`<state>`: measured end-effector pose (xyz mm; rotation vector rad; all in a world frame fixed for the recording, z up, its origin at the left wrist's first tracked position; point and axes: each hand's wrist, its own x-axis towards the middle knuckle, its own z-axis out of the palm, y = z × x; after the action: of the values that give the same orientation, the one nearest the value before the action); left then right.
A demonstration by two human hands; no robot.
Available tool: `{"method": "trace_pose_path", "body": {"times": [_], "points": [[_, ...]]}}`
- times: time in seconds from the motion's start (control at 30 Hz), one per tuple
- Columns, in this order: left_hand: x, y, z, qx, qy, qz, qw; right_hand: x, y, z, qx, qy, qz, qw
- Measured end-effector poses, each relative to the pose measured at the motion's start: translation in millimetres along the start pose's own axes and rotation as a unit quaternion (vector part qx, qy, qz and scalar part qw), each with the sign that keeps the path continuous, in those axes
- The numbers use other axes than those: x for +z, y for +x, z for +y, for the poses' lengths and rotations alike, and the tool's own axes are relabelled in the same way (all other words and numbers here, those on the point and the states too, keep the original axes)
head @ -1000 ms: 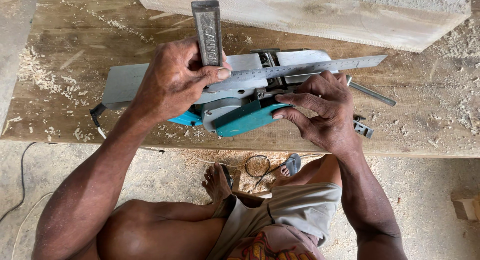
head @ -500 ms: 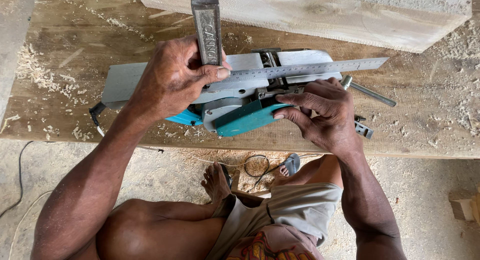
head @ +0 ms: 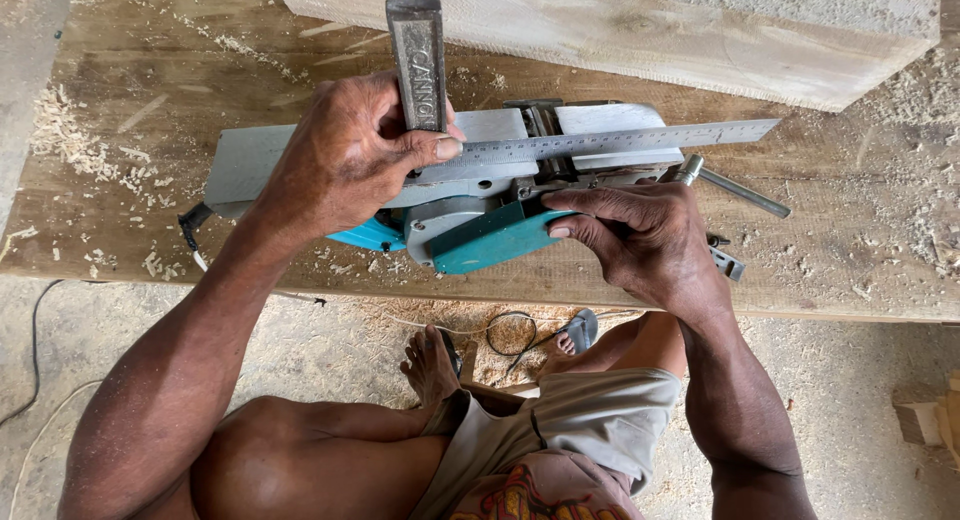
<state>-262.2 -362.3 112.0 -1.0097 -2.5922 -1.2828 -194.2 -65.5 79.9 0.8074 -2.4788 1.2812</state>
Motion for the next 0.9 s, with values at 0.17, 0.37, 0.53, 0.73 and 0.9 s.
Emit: {"method": "trace_pose_path", "body": {"times": [0.17, 0.37, 0.53, 0.73, 0.9], "points": [[1, 0, 6, -0.065, 0.005, -0.008, 0.998, -1, 0, -3, 0.015, -0.010, -0.014, 1.000], [2, -1, 7, -0.032, 0.007, -0.004, 0.999, 0, -6, 3, -0.004, -0.004, -0.008, 1.000], [2, -3, 4, -0.007, -0.021, -0.004, 1.000, -8, -4, 14, -0.061, -0.027, -0.003, 0.998], [-2, -5, -2, -0.040, 0.001, -0.018, 0.999, -37, 18, 31, -0.121, -0.310, 0.122, 0.935], [-3, -2, -9, 0.040, -0.018, -0.003, 0.999, -38, 26, 50, -0.074, -0.188, 0.031, 0.979]]}}
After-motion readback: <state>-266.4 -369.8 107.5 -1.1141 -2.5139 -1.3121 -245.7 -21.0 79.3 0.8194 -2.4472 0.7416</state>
